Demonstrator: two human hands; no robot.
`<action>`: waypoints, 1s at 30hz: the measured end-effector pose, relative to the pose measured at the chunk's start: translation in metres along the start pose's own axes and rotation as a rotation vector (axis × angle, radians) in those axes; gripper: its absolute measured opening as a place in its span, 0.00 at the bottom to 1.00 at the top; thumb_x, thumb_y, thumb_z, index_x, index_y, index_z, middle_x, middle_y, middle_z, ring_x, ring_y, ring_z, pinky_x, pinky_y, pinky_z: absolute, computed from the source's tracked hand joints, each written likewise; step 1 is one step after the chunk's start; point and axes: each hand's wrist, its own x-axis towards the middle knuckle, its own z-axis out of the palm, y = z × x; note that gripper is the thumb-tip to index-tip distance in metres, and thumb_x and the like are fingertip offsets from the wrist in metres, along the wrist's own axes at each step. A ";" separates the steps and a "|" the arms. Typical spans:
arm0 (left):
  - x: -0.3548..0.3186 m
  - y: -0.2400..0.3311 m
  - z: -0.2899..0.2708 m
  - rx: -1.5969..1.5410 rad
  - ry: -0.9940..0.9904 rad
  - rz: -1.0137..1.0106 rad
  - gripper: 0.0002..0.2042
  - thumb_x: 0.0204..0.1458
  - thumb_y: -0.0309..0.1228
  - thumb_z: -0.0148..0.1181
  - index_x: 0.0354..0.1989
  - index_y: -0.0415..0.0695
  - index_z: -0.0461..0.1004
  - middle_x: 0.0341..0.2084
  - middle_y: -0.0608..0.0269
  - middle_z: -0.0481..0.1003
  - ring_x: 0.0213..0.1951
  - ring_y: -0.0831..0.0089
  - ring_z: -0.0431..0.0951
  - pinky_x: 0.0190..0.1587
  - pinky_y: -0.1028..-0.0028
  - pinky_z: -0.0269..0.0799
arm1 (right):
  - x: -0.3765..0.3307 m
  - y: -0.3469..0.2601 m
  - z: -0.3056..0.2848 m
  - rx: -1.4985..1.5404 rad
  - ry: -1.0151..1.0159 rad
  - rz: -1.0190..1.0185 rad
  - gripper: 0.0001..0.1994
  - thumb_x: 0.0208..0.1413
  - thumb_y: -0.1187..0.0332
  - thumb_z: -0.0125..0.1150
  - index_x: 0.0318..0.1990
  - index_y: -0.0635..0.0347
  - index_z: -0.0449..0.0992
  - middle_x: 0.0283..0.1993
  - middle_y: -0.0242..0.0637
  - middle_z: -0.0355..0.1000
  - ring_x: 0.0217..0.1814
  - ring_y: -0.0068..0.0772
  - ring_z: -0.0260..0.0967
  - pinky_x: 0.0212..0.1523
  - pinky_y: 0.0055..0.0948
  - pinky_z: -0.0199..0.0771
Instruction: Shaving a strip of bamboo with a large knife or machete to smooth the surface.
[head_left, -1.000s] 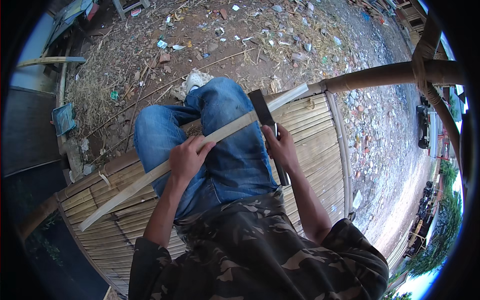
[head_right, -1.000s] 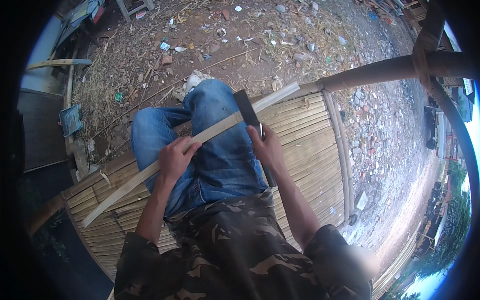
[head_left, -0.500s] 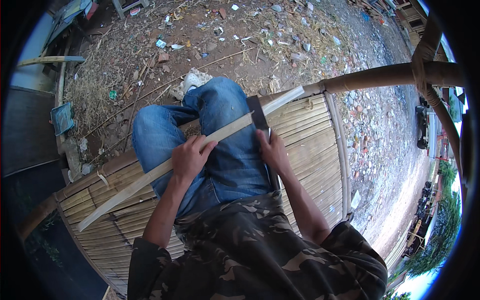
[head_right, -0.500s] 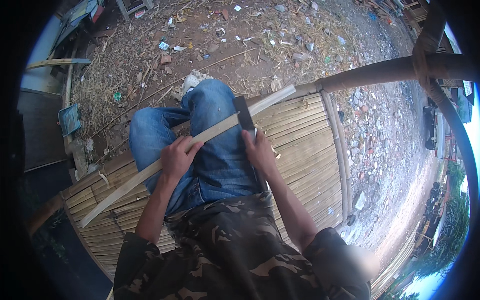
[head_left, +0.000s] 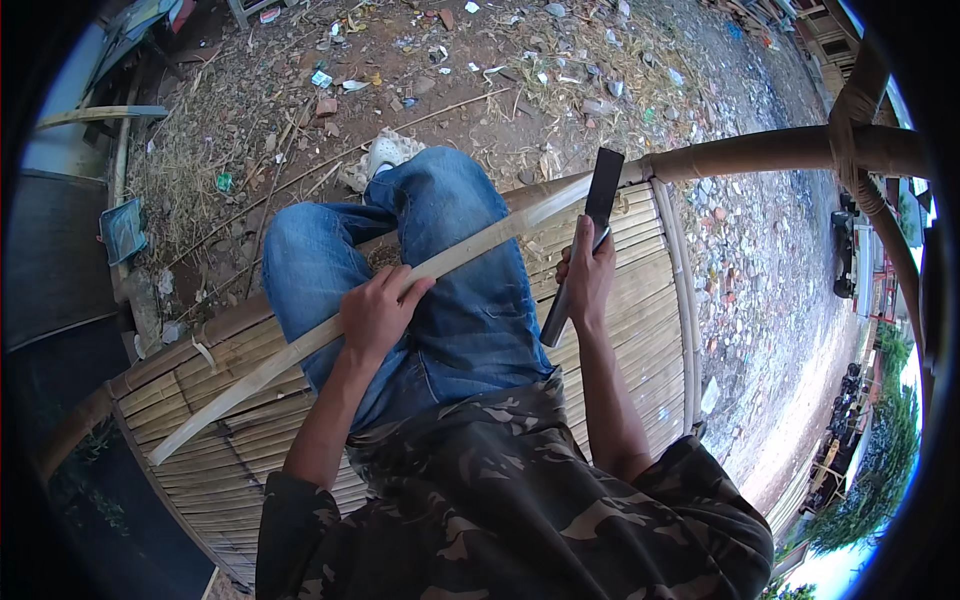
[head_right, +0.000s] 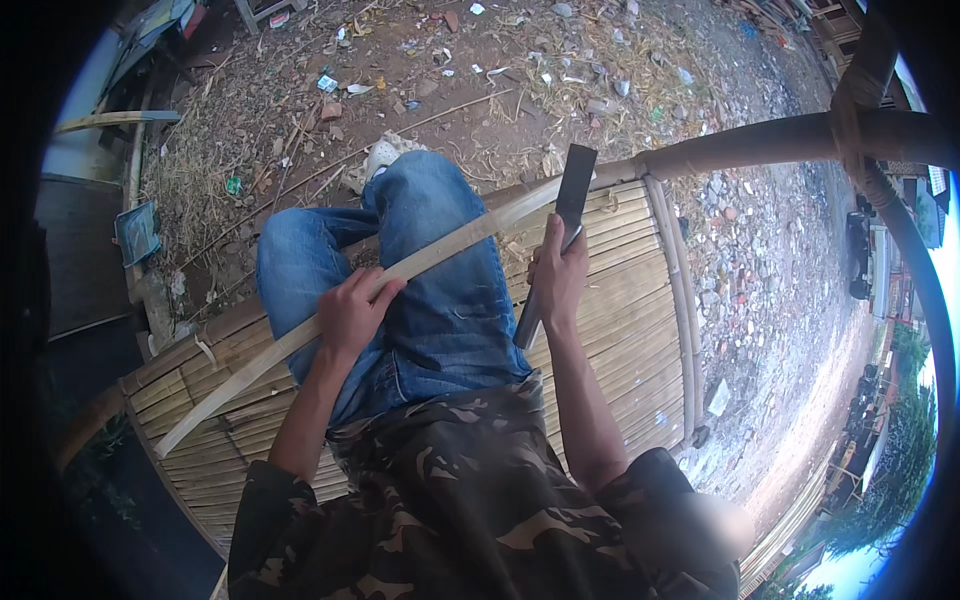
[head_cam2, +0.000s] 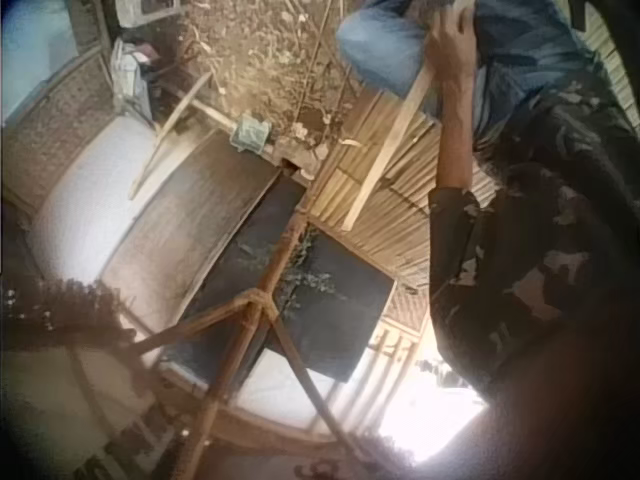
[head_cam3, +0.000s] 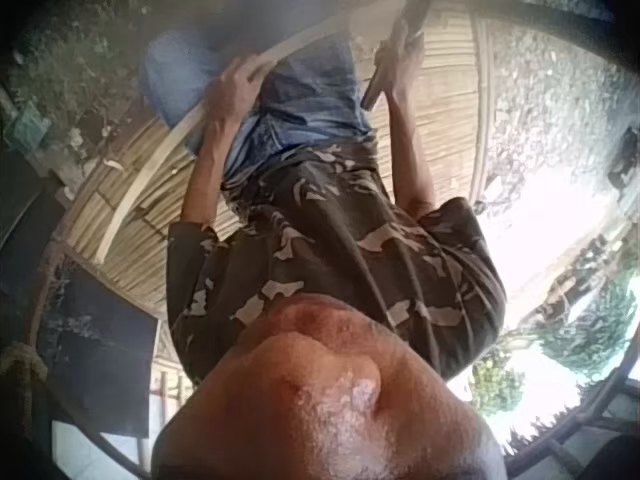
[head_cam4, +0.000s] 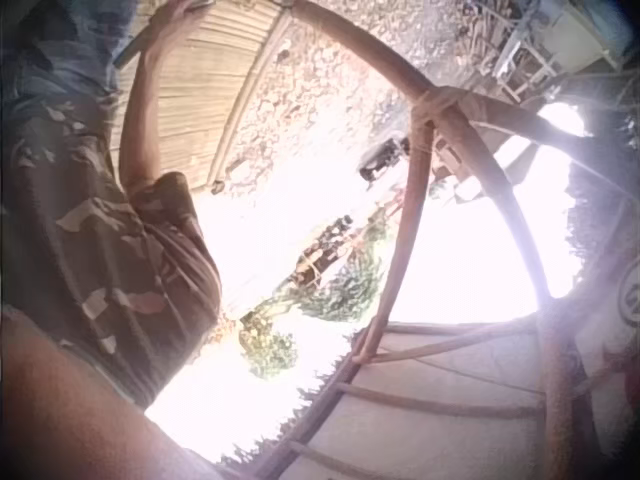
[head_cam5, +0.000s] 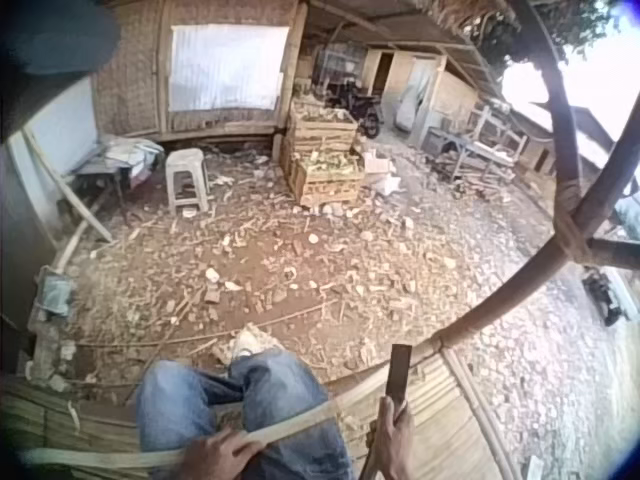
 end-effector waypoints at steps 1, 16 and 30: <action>0.003 0.001 0.000 -0.005 -0.001 0.009 0.17 0.54 0.46 0.60 0.27 0.44 0.75 0.21 0.60 0.75 0.22 0.58 0.77 0.21 0.64 0.70 | 0.001 0.044 0.003 -0.358 -0.094 -0.176 0.20 0.63 0.49 0.51 0.32 0.57 0.66 0.17 0.30 0.62 0.14 0.20 0.62 0.15 0.21 0.64; 0.009 0.000 0.002 0.018 -0.263 -0.034 0.21 0.55 0.45 0.59 0.44 0.36 0.75 0.29 0.52 0.79 0.31 0.55 0.81 0.32 0.62 0.76 | 0.001 0.026 -0.011 -0.439 -0.174 0.068 0.20 0.62 0.48 0.53 0.37 0.58 0.67 0.21 0.31 0.66 0.17 0.20 0.64 0.16 0.24 0.64; 0.010 0.002 0.016 0.004 -0.187 0.008 0.16 0.56 0.43 0.58 0.40 0.41 0.73 0.24 0.54 0.76 0.27 0.54 0.79 0.27 0.60 0.74 | -0.011 0.033 0.001 -0.703 -0.360 -0.206 0.22 0.61 0.51 0.52 0.42 0.66 0.71 0.30 0.60 0.72 0.36 0.62 0.72 0.37 0.48 0.70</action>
